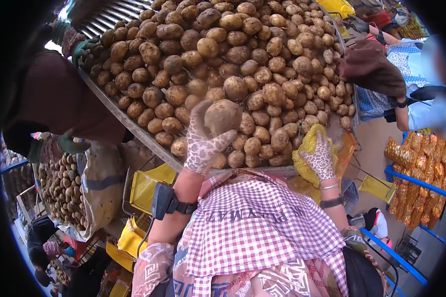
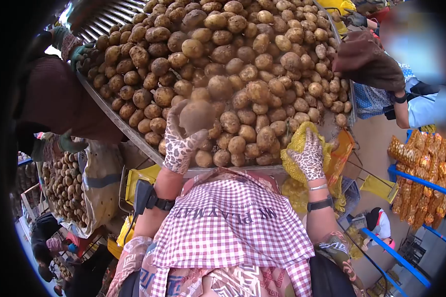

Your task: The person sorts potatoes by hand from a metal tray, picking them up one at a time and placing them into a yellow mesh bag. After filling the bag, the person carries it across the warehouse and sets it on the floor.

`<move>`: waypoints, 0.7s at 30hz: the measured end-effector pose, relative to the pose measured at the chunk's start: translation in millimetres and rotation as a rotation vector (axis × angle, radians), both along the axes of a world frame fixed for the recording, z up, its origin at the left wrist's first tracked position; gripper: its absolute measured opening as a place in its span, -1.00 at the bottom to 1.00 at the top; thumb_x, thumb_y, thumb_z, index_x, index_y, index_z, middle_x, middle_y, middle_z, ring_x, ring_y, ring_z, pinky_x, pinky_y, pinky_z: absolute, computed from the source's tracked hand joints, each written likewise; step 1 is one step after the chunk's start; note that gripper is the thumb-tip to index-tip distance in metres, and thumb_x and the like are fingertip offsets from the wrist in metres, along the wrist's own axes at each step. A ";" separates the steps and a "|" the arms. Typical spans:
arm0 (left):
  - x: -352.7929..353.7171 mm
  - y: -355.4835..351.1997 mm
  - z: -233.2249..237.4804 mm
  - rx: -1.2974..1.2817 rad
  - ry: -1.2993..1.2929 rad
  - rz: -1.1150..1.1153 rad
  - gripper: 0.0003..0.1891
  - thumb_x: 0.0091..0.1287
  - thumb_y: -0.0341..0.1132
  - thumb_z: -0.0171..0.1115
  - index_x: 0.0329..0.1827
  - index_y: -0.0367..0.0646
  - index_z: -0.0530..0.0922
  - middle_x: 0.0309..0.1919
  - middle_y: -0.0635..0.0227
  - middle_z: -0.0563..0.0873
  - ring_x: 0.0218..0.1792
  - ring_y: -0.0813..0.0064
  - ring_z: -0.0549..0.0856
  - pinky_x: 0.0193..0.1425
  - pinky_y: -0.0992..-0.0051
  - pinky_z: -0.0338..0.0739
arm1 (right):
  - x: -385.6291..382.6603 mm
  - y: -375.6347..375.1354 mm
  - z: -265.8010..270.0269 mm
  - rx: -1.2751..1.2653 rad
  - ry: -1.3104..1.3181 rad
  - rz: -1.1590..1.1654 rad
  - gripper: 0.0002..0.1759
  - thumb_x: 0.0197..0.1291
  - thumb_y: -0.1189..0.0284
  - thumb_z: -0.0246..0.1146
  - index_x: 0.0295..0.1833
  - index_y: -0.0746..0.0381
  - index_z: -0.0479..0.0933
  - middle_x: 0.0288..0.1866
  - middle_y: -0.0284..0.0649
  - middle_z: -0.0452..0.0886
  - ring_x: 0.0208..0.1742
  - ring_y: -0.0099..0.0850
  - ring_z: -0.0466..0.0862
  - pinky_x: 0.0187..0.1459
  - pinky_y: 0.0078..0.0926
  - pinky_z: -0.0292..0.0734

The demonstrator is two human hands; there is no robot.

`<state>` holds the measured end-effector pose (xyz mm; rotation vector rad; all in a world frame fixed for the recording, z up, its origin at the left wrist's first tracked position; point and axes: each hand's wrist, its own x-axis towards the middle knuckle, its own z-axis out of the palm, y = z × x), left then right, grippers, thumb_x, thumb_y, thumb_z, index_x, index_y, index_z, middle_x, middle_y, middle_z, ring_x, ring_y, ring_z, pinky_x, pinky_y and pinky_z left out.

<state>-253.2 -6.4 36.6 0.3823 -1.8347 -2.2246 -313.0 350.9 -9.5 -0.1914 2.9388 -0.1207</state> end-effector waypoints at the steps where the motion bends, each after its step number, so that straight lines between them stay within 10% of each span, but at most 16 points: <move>1: -1.0 1.2 2.9 -0.033 0.036 -0.014 -0.11 -0.03 -0.20 0.55 0.35 -0.19 0.23 0.25 0.20 0.39 0.30 0.31 0.40 0.41 0.31 0.27 | 10.9 10.7 -17.0 -0.083 -0.063 -0.035 0.02 -0.06 0.22 0.46 0.48 0.21 0.09 0.38 0.15 0.27 0.38 0.06 0.27 0.40 -0.12 0.16; 6: 0.2 6.0 34.6 -0.142 0.134 -0.063 -0.11 -0.03 -0.23 0.55 0.36 -0.21 0.23 0.25 0.22 0.41 0.30 0.33 0.40 0.39 0.33 0.30 | 10.0 34.2 -24.1 -0.160 -0.097 -0.263 -0.19 0.02 0.31 0.43 0.38 0.28 0.27 0.13 0.09 0.55 0.14 -0.12 0.57 0.21 -0.24 0.42; 10: 3.2 10.5 51.8 -0.059 0.105 -0.097 -0.14 -0.03 -0.26 0.55 0.35 -0.19 0.27 0.24 0.24 0.45 0.28 0.36 0.44 0.36 0.35 0.34 | -26.6 24.7 14.1 -1.000 0.038 -0.460 -0.59 0.15 0.49 0.36 0.12 0.35 0.52 0.00 -0.21 0.65 -0.05 -0.51 0.62 0.04 -0.52 0.51; 18: -1.2 19.4 24.5 -0.005 0.056 -0.164 -0.25 0.06 -0.17 0.53 0.29 -0.20 0.36 0.13 0.21 0.57 0.15 0.41 0.55 0.28 0.41 0.43 | -10.9 -172.8 140.2 -1.462 -0.054 0.204 -0.56 0.18 0.48 0.35 0.18 0.31 0.48 0.06 -0.15 0.63 0.07 -0.35 0.62 0.14 -0.43 0.50; 20: 0.1 19.6 -9.3 1.086 -0.105 -0.171 -0.49 0.25 -0.29 0.36 0.23 -0.24 0.41 0.10 0.22 0.58 0.10 0.46 0.57 0.20 0.46 0.49 | -4.4 -200.9 110.5 -1.152 0.276 0.508 -0.54 0.19 0.44 0.35 0.19 0.31 0.47 0.06 -0.13 0.62 0.08 -0.33 0.61 0.14 -0.43 0.50; 21: 4.3 13.8 -4.3 0.763 -0.169 -0.234 -0.45 0.23 -0.29 0.38 0.25 -0.25 0.40 0.12 0.23 0.58 0.12 0.46 0.55 0.21 0.45 0.47 | -4.1 -207.5 92.9 -1.047 0.388 0.598 -0.53 0.19 0.43 0.35 0.19 0.31 0.47 0.07 -0.12 0.61 0.08 -0.32 0.61 0.14 -0.43 0.50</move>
